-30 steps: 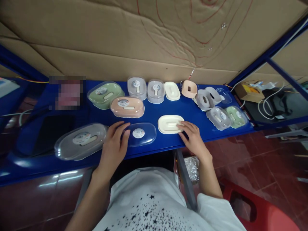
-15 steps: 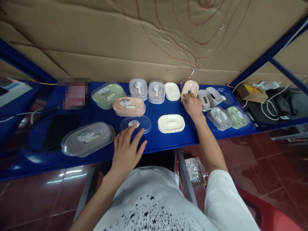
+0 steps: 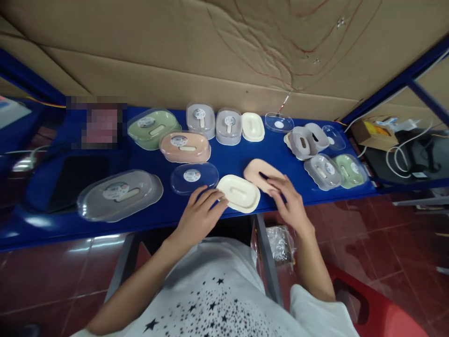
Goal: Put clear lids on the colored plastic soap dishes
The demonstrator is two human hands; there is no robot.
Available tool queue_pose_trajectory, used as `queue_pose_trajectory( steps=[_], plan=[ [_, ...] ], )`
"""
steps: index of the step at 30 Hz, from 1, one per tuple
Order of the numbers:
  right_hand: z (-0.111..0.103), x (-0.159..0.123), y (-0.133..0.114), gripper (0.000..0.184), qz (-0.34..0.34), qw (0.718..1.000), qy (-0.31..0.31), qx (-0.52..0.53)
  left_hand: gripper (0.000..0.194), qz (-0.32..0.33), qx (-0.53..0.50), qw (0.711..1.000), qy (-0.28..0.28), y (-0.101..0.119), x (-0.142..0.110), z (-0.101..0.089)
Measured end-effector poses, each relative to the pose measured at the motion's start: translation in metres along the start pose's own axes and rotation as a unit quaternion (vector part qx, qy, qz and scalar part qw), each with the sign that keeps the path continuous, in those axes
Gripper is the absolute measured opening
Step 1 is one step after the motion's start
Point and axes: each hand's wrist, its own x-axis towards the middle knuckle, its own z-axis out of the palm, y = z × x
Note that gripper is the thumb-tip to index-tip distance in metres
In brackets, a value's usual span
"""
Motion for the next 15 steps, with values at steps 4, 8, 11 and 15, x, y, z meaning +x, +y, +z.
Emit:
queue_pose_trajectory(
  steps=[4,8,11,15],
  plan=[
    [0.027,-0.002,-0.04,0.047,-0.093,0.992,-0.079,0.022,0.027,-0.048,0.024,0.998,0.023,0.0,-0.004,-0.005],
    [0.052,-0.002,-0.057,0.051,-0.143,0.983,-0.109,-0.031,0.047,-0.077,0.057,0.995,0.021,-0.006,0.001,-0.012],
    [0.06,-0.003,-0.056,0.048,-0.156,0.981,-0.106,-0.044,0.061,-0.095,0.061,0.993,-0.024,-0.019,-0.002,-0.021],
    [0.053,-0.006,-0.044,0.039,-0.125,0.987,-0.068,-0.073,0.065,-0.175,0.079,0.979,-0.068,-0.033,-0.015,-0.035]
  ],
)
